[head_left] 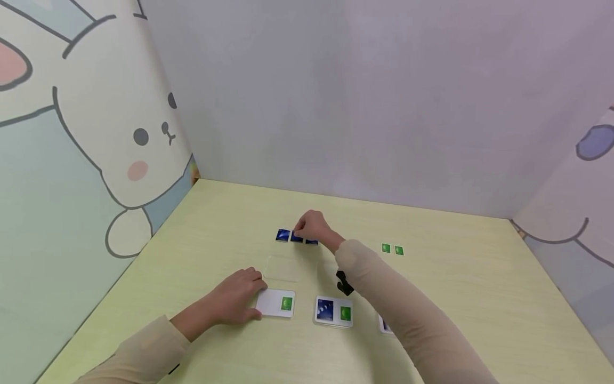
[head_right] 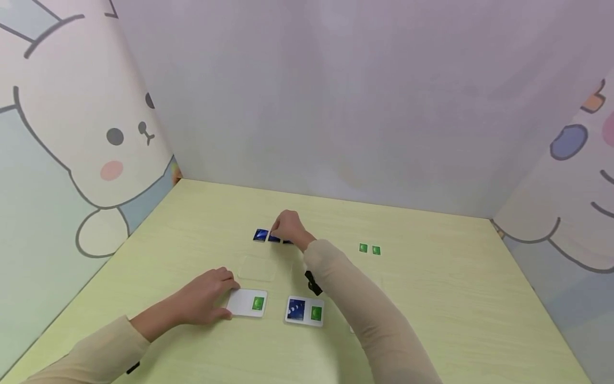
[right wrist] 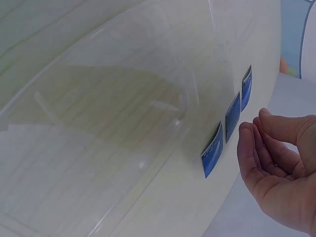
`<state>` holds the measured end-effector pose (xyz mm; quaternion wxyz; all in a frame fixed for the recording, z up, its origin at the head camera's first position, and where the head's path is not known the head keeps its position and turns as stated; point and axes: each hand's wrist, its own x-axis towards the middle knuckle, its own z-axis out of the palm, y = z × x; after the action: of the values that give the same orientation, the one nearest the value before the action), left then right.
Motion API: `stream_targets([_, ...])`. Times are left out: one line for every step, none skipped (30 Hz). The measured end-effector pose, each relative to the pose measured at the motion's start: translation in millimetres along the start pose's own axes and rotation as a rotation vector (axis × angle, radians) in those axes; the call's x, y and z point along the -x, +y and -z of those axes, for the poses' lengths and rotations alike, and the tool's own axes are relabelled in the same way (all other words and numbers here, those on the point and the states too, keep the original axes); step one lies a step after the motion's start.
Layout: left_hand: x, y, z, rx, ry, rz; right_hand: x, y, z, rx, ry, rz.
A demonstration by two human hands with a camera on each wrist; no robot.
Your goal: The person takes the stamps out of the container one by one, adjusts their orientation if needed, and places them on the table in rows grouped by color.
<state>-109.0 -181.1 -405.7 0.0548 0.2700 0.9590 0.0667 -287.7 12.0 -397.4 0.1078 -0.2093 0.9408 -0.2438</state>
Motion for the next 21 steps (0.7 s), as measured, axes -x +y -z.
stream_targets([0.0,0.0,-0.2,0.001,0.002,0.000,0.5,0.8,0.3,-0.005,-0.003,-0.005])
stream_targets([0.0,0.0,-0.4,0.002,0.003,0.000,1.0,1.7,0.5,-0.008,-0.007,-0.009])
stream_targets([-0.1,-0.1,-0.5,0.002,0.003,0.001,1.4,2.6,0.8,-0.010,-0.010,-0.010])
stream_targets([-0.2,0.0,-0.6,0.004,0.003,0.002,1.7,3.4,1.1,-0.014,-0.012,-0.012])
stream_targets([-0.2,0.0,-0.6,0.004,0.003,0.002,2.1,4.3,1.3,-0.017,-0.014,-0.012])
stream_targets([-0.4,0.0,-0.7,0.006,0.002,0.003,2.4,5.4,1.5,-0.017,-0.015,-0.011])
stream_targets([-0.3,0.0,-0.7,0.008,0.001,0.005,2.5,6.2,1.5,-0.016,-0.015,-0.008])
stream_targets([-0.4,0.0,-0.7,0.009,0.000,0.007,2.8,7.0,1.6,-0.018,-0.015,-0.006])
stream_targets([-0.3,-0.1,-0.7,0.010,0.000,0.008,3.1,7.8,1.6,-0.021,-0.015,-0.004])
stream_targets([-0.2,-0.1,-0.8,0.012,-0.001,0.008,3.6,8.3,1.8,-0.025,-0.016,-0.005])
stream_targets([-0.1,-0.1,-0.8,0.013,-0.001,0.009,4.2,8.8,1.8,-0.028,-0.018,-0.005])
stream_targets([-0.1,0.0,-0.9,0.014,0.000,0.011,4.9,9.4,1.8,-0.031,-0.020,-0.005])
stream_targets([0.0,0.1,-0.9,0.016,-0.002,0.014,5.5,9.9,1.7,-0.034,-0.021,-0.006])
stream_targets([0.0,0.2,-0.9,0.018,-0.003,0.016,6.3,10.4,1.7,-0.035,-0.022,-0.005])
stream_targets([-0.1,0.3,-0.8,0.020,-0.004,0.018,7.0,10.9,1.6,-0.033,-0.023,-0.003])
stream_targets([-0.1,0.3,-0.8,0.023,-0.005,0.020,7.7,11.4,1.7,-0.034,-0.024,-0.001])
stream_targets([-0.1,0.3,-0.7,0.026,-0.007,0.022,8.3,11.9,1.7,-0.036,-0.024,0.002])
stream_targets([-0.2,0.3,-0.8,0.027,-0.009,0.024,8.8,12.5,1.8,-0.038,-0.023,0.005])
stream_targets([-0.3,0.1,-0.9,0.029,-0.010,0.024,9.3,13.1,2.0,-0.041,-0.024,0.008])
stream_targets([-0.3,0.0,-1.0,0.029,-0.009,0.022,9.9,13.8,2.4,-0.046,-0.024,0.014])
stream_targets([-0.3,-0.1,-1.1,0.029,-0.007,0.021,10.4,14.4,2.8,-0.054,-0.023,0.019])
